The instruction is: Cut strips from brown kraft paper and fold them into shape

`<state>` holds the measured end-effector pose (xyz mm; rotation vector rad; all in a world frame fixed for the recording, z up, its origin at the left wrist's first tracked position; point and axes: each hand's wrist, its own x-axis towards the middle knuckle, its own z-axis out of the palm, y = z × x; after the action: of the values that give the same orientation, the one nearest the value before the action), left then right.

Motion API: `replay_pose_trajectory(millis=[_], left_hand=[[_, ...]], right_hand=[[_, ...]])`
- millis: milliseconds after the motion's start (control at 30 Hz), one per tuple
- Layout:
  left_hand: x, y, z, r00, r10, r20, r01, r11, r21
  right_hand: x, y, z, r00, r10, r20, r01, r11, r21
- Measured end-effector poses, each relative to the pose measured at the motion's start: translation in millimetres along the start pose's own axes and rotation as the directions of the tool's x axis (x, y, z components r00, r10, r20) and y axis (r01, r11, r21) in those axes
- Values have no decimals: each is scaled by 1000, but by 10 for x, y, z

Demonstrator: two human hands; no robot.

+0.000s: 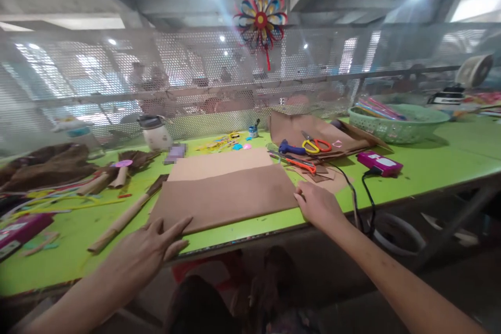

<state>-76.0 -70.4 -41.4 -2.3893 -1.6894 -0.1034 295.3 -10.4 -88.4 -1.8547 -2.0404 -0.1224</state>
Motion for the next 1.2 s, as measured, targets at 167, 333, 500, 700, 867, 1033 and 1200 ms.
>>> replay_pose_trajectory(millis=[167,333,500,700,867,1033,1200], left_hand=[[-8,4,-21,993,-6,119,-8,993,119],[24,35,27,993,111,35,-115,977,182],[112,174,-3,987,80,141,-94,991,96],[158,340,-60,983,43,180,-55,996,63],[116,338,-21,972,5,236,-11,1000,24],[74,339,55,982,1,190,-2,1000,7],[80,355,160,990,-11,142,6,999,32]], right_hand=[[-10,66,88,998,-33,-60,33,999,0],[49,130,149,907,-369,-202,368,929,-41],[93,168,164,825,-538,-171,552,833,38],[58,169,104,847,-502,-174,522,847,100],[-55,-26,-12,854,-508,-117,514,857,36],[-183,-318,-76,809,-587,-30,585,809,-64],[-246,-509,-87,804,-593,41,594,800,-79]])
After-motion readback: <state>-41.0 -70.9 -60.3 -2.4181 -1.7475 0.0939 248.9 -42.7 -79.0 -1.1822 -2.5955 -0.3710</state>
